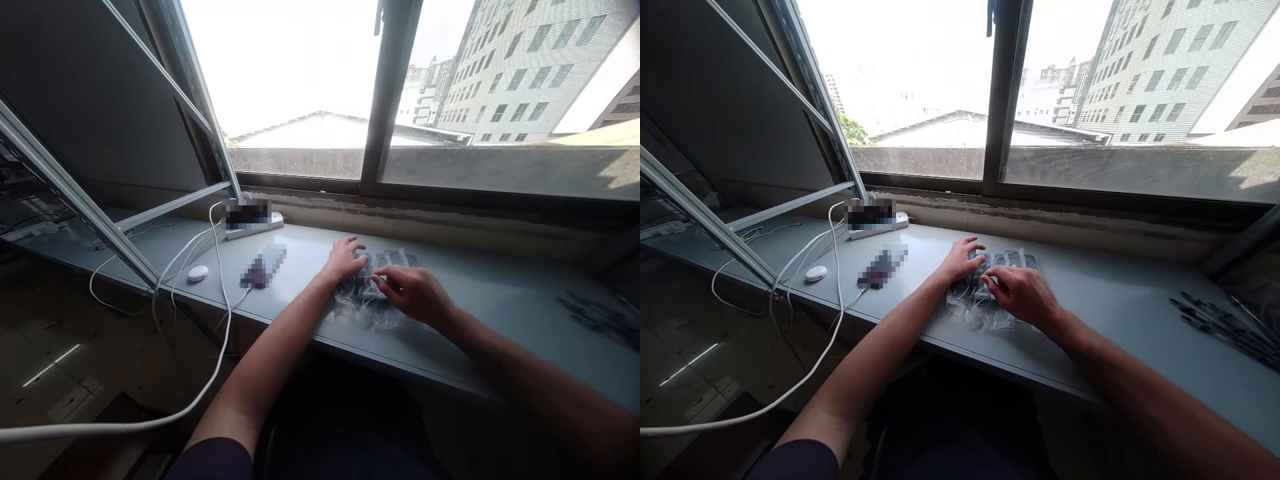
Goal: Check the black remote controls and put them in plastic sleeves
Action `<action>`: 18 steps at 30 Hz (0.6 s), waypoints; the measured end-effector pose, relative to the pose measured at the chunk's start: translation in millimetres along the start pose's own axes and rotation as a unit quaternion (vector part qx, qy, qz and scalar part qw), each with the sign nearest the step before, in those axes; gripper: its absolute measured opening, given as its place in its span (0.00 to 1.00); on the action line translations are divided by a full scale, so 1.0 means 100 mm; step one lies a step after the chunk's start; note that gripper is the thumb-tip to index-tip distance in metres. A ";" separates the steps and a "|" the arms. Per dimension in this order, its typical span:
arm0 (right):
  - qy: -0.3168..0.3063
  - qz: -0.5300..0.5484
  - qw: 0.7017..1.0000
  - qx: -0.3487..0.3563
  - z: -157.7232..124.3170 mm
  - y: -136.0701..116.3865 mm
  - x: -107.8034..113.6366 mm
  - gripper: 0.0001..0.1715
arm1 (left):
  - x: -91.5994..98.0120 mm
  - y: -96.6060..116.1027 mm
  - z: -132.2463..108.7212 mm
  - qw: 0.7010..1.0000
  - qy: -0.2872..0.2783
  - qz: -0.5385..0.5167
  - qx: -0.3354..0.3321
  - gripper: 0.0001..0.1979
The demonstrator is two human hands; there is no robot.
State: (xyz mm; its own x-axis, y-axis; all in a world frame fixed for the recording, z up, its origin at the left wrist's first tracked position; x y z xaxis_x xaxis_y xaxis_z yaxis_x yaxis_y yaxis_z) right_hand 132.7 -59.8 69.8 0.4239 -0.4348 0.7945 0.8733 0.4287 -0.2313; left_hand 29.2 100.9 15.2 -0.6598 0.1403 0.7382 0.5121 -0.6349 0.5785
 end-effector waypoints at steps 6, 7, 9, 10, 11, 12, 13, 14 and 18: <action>-0.005 -0.036 0.999 0.000 0.01 0.00 0.01 0.19 | 0.08 0.02 -0.01 0.999 0.008 0.039 -0.013 0.22; -0.007 -0.036 0.999 0.002 0.02 0.01 0.02 0.19 | 0.10 0.02 -0.02 0.999 0.007 0.040 -0.016 0.23; -0.016 -0.031 0.999 0.014 0.03 0.01 0.01 0.18 | 0.09 0.05 -0.02 0.999 -0.009 0.041 -0.027 0.24; -0.026 -0.028 0.999 0.025 0.04 0.00 -0.01 0.20 | 0.06 0.06 -0.01 0.998 -0.025 0.041 -0.035 0.25; -0.039 -0.024 0.998 0.038 0.04 -0.01 -0.05 0.23 | 0.03 0.07 -0.01 0.997 -0.047 0.044 -0.044 0.26; -0.055 -0.021 0.997 0.051 0.04 -0.02 -0.09 0.27 | -0.02 0.08 -0.01 0.995 -0.068 0.047 -0.053 0.27; -0.072 -0.018 0.995 0.060 0.03 -0.03 -0.13 0.30 | -0.06 0.08 -0.01 0.993 -0.086 0.051 -0.060 0.28; -0.089 -0.016 0.994 0.064 0.02 -0.02 -0.19 0.33 | -0.10 0.07 -0.01 0.991 -0.100 0.056 -0.067 0.29; -0.139 -0.017 0.989 0.037 -0.05 0.07 -0.38 0.39 | -0.21 0.01 0.01 0.988 -0.110 0.068 -0.089 0.30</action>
State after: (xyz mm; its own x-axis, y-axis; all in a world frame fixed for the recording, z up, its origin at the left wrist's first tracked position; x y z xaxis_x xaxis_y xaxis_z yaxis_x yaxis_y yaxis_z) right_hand 123.5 -43.7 35.1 0.3027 -0.2193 0.9275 0.8614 0.4794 -0.1678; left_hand 43.9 98.3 1.0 -0.4453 0.1938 0.8741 0.4699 -0.7805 0.4124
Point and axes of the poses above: each hand's wrist, its own z-axis towards the middle knuckle, its own x-axis out of the back of the hand, y = z × x, the point moved 9 cm from there along z, towards the middle knuckle, and after that the axes turned 6 degrees about -x, right-handed, at the moved point
